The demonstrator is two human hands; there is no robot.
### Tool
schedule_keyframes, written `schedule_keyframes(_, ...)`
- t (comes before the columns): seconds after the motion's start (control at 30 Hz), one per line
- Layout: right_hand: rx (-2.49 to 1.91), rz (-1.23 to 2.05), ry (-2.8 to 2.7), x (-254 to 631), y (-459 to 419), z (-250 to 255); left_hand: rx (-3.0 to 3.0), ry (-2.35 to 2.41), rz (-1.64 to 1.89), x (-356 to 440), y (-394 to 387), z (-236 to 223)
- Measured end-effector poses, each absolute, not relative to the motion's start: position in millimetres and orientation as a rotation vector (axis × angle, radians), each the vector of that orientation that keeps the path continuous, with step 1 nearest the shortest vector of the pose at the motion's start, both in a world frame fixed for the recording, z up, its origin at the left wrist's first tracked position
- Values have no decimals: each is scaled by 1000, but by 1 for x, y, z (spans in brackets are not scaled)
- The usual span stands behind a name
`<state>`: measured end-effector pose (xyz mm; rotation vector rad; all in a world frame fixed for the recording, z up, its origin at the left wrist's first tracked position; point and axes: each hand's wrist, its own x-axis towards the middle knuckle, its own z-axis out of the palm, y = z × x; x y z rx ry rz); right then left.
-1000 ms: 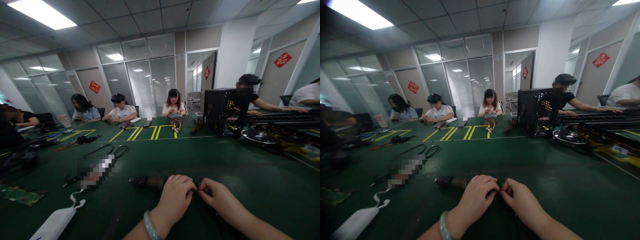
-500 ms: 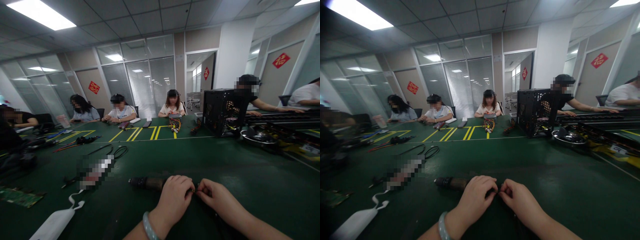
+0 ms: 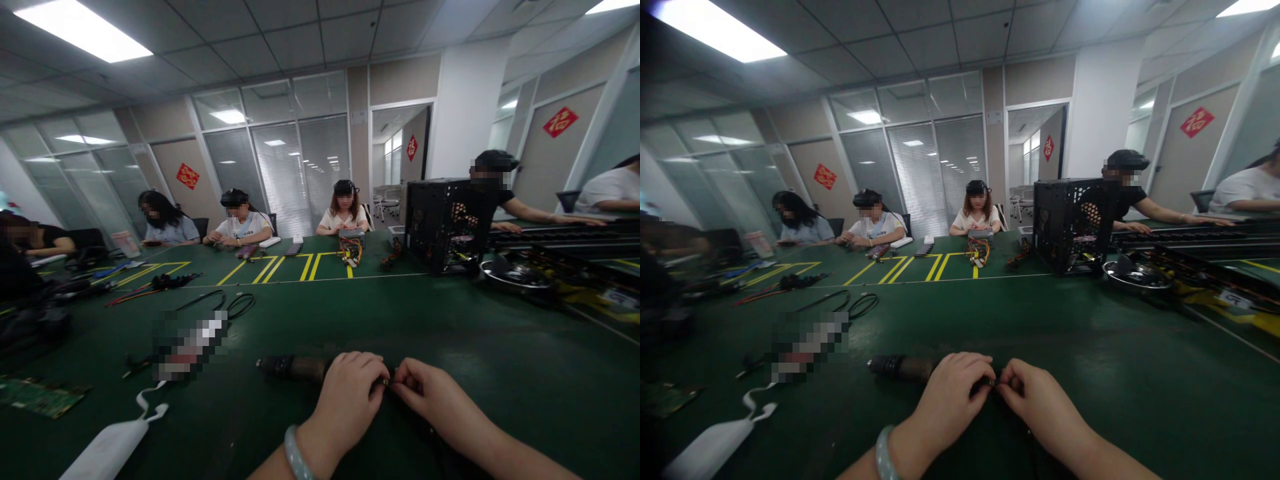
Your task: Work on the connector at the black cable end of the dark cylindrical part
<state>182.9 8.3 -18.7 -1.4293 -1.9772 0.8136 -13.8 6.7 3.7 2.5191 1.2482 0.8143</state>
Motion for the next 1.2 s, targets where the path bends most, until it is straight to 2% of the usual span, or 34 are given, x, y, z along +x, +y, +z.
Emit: schedule_keyframes(1.2,-1450,804,-1972,182,10,-21,2535,1248,806,-14,6,4)
